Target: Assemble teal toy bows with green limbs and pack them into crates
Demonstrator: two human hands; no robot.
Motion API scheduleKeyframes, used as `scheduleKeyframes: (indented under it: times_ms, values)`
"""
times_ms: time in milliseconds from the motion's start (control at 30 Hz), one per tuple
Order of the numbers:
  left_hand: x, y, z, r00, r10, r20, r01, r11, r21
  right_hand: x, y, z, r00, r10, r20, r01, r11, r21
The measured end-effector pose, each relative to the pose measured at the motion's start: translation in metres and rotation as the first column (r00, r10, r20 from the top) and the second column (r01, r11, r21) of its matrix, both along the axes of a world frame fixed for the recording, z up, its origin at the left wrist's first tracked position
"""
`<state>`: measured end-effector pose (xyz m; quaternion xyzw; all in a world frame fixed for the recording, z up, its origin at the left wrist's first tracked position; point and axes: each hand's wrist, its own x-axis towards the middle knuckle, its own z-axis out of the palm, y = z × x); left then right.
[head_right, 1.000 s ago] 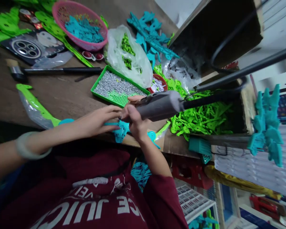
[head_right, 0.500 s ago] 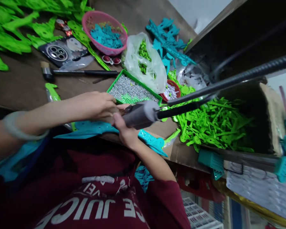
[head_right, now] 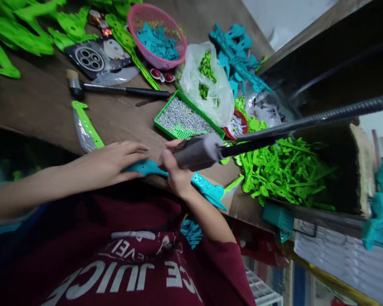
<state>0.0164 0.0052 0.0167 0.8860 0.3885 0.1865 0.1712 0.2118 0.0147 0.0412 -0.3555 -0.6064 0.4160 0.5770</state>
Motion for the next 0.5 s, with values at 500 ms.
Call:
scheduleKeyframes:
  times_ms: [500]
  values:
    - [0.063, 0.103, 0.052, 0.976, 0.062, -0.207, 0.002, 0.956, 0.293, -0.011, 0.010, 0.042, 0.992, -0.053, -0.114, 0.068, 0.988, 0.136]
